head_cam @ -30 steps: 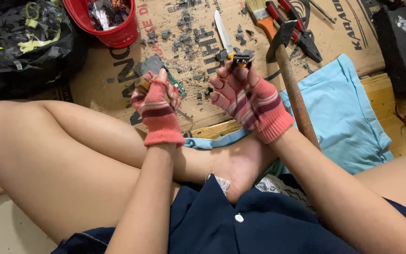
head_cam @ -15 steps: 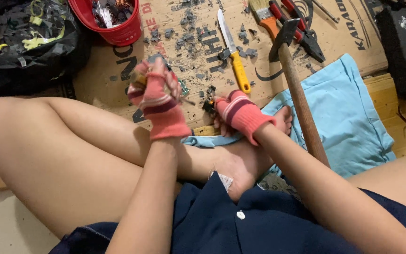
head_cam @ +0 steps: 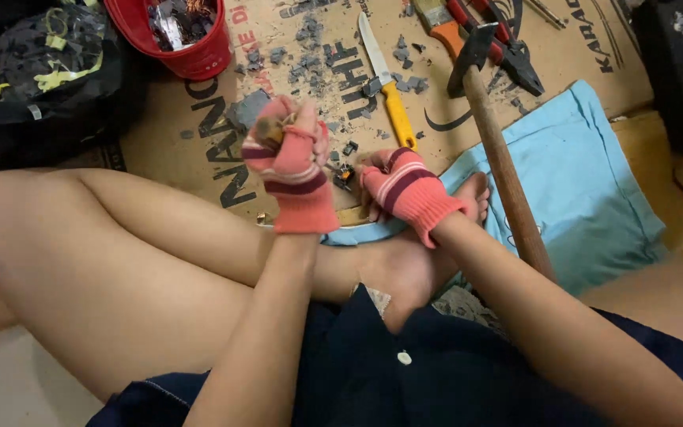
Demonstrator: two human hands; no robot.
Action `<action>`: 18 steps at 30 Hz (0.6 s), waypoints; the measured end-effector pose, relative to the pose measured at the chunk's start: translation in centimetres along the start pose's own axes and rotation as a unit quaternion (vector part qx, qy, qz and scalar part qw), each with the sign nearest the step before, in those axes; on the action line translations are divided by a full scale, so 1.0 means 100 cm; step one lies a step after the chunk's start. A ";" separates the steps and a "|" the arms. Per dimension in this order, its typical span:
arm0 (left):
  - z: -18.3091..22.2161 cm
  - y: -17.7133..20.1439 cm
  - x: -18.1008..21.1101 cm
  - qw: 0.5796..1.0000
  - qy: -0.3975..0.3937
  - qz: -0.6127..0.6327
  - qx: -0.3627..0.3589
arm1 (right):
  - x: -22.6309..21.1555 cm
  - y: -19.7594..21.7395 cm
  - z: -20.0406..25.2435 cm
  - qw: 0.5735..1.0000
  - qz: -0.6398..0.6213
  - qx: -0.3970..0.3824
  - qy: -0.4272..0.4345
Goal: Disassembling a small electronic component using a hammer, pliers, and a utility knife while sitting on the floor.
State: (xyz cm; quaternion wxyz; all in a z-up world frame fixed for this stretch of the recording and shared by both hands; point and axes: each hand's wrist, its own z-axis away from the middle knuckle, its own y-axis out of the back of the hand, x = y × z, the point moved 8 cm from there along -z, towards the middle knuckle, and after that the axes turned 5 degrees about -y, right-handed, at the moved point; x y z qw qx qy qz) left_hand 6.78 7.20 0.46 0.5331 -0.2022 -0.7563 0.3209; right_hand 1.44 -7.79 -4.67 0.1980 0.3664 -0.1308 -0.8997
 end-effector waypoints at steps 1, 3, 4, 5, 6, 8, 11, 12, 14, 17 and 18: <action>-0.003 0.003 -0.011 0.999 -0.015 0.025 -0.029 | -0.001 0.000 0.001 1.000 -0.003 -0.004 0.000; -0.005 0.007 -0.027 0.996 -0.030 0.051 -0.060 | 0.002 -0.002 -0.003 1.000 -0.007 -0.006 -0.001; -0.004 0.006 -0.024 0.993 -0.077 0.056 -0.067 | 0.004 -0.002 -0.007 1.000 -0.018 -0.006 0.017; -0.002 0.005 -0.022 0.988 -0.125 0.060 -0.073 | 0.007 -0.003 -0.011 0.999 -0.029 -0.007 0.035; 0.002 0.000 -0.019 0.987 -0.124 0.061 -0.076 | 0.007 0.001 -0.010 0.999 -0.031 -0.005 0.036; 0.010 0.006 -0.009 0.949 -0.142 -0.280 0.026 | 0.007 0.001 -0.009 0.999 -0.005 -0.033 0.027; 0.025 0.000 -0.007 0.921 -0.198 -0.334 0.034 | 0.003 0.001 -0.002 0.999 -0.019 -0.024 0.010; 0.027 -0.003 -0.001 0.922 -0.198 -0.332 0.032 | 0.005 0.002 -0.002 0.999 -0.021 -0.021 0.011; 0.030 -0.009 0.002 0.926 -0.143 -0.349 -0.005 | 0.004 0.004 -0.003 0.999 0.006 -0.007 0.043; 0.029 0.005 -0.011 0.915 -0.198 -0.352 0.025 | 0.003 0.008 -0.001 0.999 0.001 0.010 0.047; 0.024 0.002 -0.006 0.915 -0.200 -0.351 0.024 | 0.002 0.009 0.001 0.999 0.000 0.012 0.049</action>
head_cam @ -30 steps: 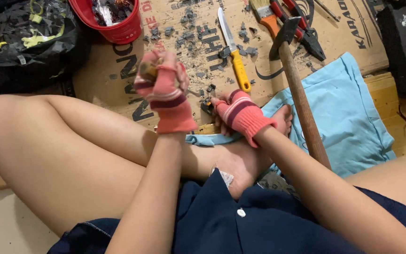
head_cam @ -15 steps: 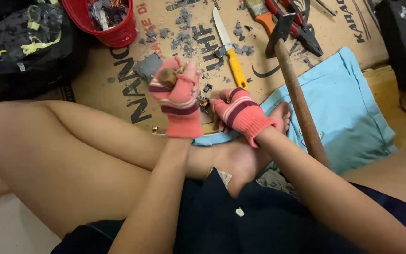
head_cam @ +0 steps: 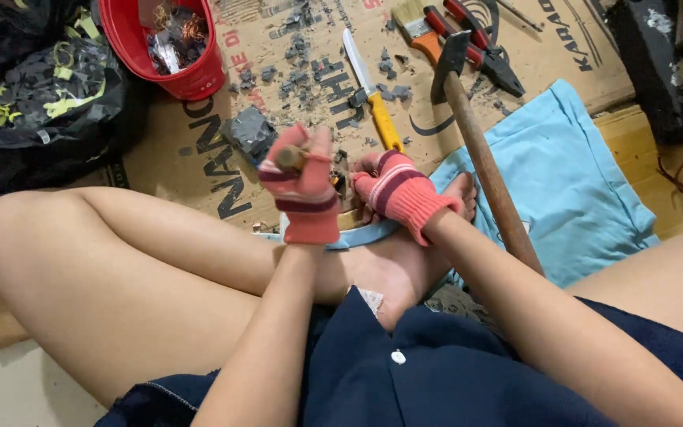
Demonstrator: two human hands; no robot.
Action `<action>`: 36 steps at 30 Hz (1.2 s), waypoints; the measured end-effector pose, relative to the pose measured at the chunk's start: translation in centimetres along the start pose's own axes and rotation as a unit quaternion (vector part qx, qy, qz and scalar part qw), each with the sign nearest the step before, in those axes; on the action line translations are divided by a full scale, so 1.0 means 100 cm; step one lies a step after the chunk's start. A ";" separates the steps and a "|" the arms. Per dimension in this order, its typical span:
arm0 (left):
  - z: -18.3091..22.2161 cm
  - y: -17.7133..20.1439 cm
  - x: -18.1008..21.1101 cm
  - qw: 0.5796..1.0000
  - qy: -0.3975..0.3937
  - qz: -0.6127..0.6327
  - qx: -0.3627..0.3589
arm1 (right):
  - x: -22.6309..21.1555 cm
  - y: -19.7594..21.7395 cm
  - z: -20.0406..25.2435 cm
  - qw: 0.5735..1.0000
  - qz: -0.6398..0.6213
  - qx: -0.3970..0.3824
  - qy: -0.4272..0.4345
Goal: Disassembling a small electronic component using a hammer, pliers, and a utility knife while sitting on the floor.
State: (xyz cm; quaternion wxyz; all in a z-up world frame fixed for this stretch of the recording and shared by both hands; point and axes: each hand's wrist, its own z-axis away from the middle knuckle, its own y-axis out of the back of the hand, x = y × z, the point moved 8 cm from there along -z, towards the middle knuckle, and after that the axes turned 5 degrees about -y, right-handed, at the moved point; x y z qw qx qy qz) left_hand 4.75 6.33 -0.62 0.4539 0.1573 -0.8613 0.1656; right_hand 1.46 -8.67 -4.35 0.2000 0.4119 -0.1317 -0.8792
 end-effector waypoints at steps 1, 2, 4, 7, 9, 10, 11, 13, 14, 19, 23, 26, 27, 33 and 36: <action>-0.006 0.003 -0.002 0.999 0.035 0.005 0.019 | -0.002 0.003 0.002 1.000 -0.002 0.010 0.010; -0.011 0.007 -0.004 0.997 0.071 0.007 0.037 | -0.004 0.005 0.003 1.000 -0.004 0.019 0.019; -0.014 0.007 0.013 0.995 0.100 0.010 0.014 | -0.025 0.009 0.024 0.996 0.065 0.034 0.051; -0.011 0.005 0.017 0.991 0.135 0.014 -0.011 | -0.043 0.004 0.023 0.970 0.208 0.046 0.120; -0.009 0.005 0.016 0.990 0.140 0.015 -0.016 | -0.043 -0.006 0.015 0.947 0.279 0.042 0.156; -0.010 0.007 0.017 0.989 0.144 0.015 -0.011 | -0.041 -0.008 0.011 0.947 0.274 0.042 0.164; -0.010 0.008 0.018 0.989 0.148 0.015 -0.006 | -0.038 -0.010 0.008 0.947 0.269 0.043 0.172; -0.015 0.008 0.024 0.989 0.146 -0.003 -0.002 | -0.036 -0.008 0.006 0.948 0.275 0.050 0.152; -0.017 0.009 0.026 0.989 0.145 -0.022 0.004 | -0.034 -0.006 0.005 0.949 0.282 0.056 0.131; -0.018 0.008 0.035 0.987 0.159 -0.022 0.015 | -0.016 0.000 -0.010 0.974 0.156 0.053 0.158; -0.012 0.000 0.033 0.985 0.173 -0.024 -0.008 | -0.024 0.003 -0.002 0.978 0.105 0.039 0.178; -0.003 -0.006 0.032 0.986 0.160 -0.029 -0.040 | -0.021 0.001 -0.010 0.974 0.143 0.037 0.170; -0.002 -0.008 0.034 0.986 0.160 -0.028 -0.042 | -0.021 0.002 -0.013 0.975 0.142 0.038 0.169; 0.001 -0.018 0.033 0.986 0.118 -0.057 -0.100 | -0.020 -0.003 -0.017 0.963 0.216 0.043 0.154; 0.000 -0.018 0.034 0.989 0.094 -0.063 -0.096 | -0.018 0.003 -0.019 0.959 0.227 0.069 0.158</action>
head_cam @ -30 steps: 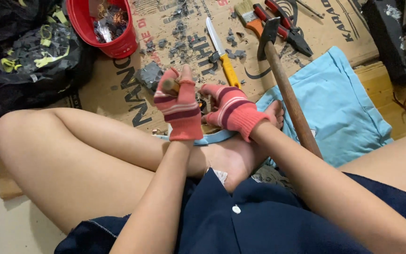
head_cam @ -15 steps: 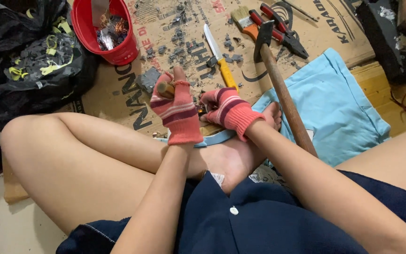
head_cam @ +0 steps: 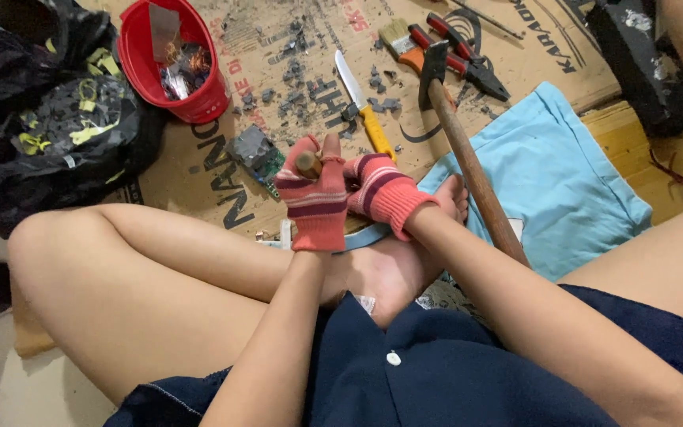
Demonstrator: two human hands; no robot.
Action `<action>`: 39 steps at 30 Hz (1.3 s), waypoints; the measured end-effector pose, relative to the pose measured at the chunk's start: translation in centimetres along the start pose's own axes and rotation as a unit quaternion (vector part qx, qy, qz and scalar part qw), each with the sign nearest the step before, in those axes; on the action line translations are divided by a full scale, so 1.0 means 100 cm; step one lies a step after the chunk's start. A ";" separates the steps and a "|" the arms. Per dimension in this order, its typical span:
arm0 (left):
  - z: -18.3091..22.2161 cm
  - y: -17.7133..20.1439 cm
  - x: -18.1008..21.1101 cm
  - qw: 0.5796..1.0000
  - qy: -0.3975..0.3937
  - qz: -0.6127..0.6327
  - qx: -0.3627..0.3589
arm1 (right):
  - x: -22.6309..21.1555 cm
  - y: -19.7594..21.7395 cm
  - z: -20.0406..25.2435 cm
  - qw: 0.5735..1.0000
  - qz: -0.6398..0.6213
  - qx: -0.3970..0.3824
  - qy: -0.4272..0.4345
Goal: Disassembling a small electronic component using a hammer, pliers, and a utility knife while sitting on the floor.
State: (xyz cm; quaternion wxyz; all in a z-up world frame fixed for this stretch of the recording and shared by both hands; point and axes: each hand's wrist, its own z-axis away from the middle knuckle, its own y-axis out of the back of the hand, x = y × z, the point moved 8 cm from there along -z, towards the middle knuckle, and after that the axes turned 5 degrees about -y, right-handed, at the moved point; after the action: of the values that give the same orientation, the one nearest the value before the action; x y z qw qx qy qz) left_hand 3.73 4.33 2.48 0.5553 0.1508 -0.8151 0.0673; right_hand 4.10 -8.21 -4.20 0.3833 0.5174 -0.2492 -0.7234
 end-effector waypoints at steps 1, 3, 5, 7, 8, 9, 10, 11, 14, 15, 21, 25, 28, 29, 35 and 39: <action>0.000 0.000 0.005 1.000 0.014 -0.001 -0.004 | 0.003 0.005 0.003 1.000 -0.007 -0.010 -0.024; 0.002 0.001 0.005 1.000 0.028 -0.002 -0.007 | -0.003 0.028 0.018 0.999 -0.013 -0.020 -0.048; 0.001 -0.002 0.001 1.000 0.016 -0.012 -0.019 | -0.019 0.070 0.039 0.998 -0.050 -0.018 -0.046; 0.001 -0.001 0.010 1.000 0.019 0.012 -0.003 | -0.029 0.072 0.045 0.997 -0.041 -0.020 -0.061; 0.003 0.005 0.012 0.999 0.028 0.027 0.011 | -0.034 0.068 0.049 0.996 -0.038 -0.031 -0.077; 0.001 0.005 0.010 0.999 0.027 0.025 0.011 | -0.023 0.050 0.038 0.996 -0.040 -0.032 -0.076; -0.002 0.006 0.006 0.999 0.036 0.031 0.015 | -0.017 0.030 0.028 0.998 -0.024 -0.047 -0.044; -0.005 0.008 0.001 0.998 0.045 0.038 0.020 | -0.012 0.009 0.017 0.998 -0.007 -0.062 -0.013; -0.006 0.003 0.004 0.998 0.032 0.052 0.000 | -0.017 0.003 0.005 0.997 0.039 -0.063 -0.012; -0.009 0.002 0.004 0.998 0.034 0.050 -0.001 | -0.018 0.004 0.001 0.997 0.038 -0.065 -0.013; -0.036 -0.015 0.007 0.999 -0.016 -0.008 -0.045 | -0.024 0.026 -0.019 0.997 0.073 -0.001 0.038; -0.038 -0.024 0.006 0.995 -0.028 -0.032 -0.089 | -0.008 0.016 -0.014 0.999 0.023 -0.024 -0.010; -0.034 -0.029 -0.001 0.989 -0.057 -0.065 -0.118 | 0.007 0.015 -0.008 0.998 -0.012 -0.041 -0.048; -0.033 -0.033 -0.005 0.984 -0.077 -0.093 -0.129 | 0.013 0.016 -0.005 0.997 -0.025 -0.046 -0.063; -0.029 -0.034 -0.019 0.989 -0.060 -0.080 -0.110 | 0.043 0.047 0.006 0.985 -0.089 -0.054 -0.134; -0.025 -0.042 -0.022 0.994 -0.043 -0.023 -0.096 | 0.056 0.063 0.021 0.973 -0.116 -0.071 -0.185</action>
State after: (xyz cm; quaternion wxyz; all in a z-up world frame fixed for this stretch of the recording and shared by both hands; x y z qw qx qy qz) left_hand 8.02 1.40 1.11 0.5331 0.1181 -0.8372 -0.0308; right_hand 2.99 -16.50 -1.84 0.2803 0.3717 -0.2021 -0.8617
